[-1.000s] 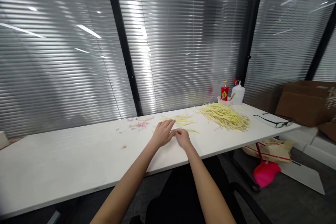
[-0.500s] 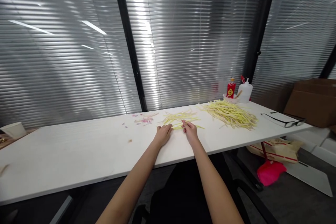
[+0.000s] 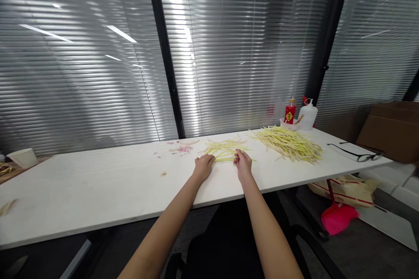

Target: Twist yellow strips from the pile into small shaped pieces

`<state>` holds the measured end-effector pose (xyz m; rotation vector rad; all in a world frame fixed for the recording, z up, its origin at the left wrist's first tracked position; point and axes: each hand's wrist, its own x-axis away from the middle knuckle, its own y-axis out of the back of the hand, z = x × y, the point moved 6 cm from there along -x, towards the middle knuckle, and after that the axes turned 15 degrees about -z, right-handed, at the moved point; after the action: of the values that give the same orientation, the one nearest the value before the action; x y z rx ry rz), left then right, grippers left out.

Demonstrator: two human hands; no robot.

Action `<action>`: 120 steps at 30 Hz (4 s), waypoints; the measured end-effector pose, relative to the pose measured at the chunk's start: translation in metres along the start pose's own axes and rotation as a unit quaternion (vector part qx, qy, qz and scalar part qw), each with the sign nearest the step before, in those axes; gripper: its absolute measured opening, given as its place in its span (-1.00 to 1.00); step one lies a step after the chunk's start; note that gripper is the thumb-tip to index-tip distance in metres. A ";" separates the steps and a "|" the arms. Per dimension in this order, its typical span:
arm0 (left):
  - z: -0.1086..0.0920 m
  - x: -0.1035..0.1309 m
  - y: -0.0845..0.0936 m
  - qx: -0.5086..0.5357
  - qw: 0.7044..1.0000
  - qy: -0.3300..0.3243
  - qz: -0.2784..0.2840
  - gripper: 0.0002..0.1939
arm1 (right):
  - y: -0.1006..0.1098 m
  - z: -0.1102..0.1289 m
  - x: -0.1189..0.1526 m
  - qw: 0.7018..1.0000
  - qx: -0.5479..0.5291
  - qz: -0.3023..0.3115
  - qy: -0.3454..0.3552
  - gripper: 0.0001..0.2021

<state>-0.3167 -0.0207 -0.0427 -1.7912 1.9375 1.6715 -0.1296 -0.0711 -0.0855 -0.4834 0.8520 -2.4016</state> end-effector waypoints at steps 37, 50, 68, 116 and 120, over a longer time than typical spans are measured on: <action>-0.011 0.007 -0.020 0.268 0.959 0.057 0.079 -0.72 | -0.024 -0.011 0.033 0.944 0.217 0.241 0.052 -0.68; -0.016 0.006 -0.012 0.270 0.960 0.043 0.057 -0.73 | -0.026 -0.012 0.032 0.938 0.222 0.254 0.073 -0.73; 0.000 0.002 -0.017 0.275 0.956 0.101 0.006 -0.78 | -0.021 -0.017 0.025 0.940 0.225 0.236 0.102 -0.70; -0.008 0.007 -0.028 0.436 0.862 0.195 0.168 -0.89 | -0.021 -0.012 0.029 0.931 0.248 0.256 0.072 -0.68; -0.012 0.010 -0.022 0.367 0.905 0.161 0.140 -0.84 | -0.019 -0.015 0.024 0.928 0.258 0.252 0.091 -0.69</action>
<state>-0.2972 -0.0304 -0.0578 -1.5749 2.5669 0.5065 -0.1626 -0.0660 -0.0809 0.1554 0.3224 -2.0795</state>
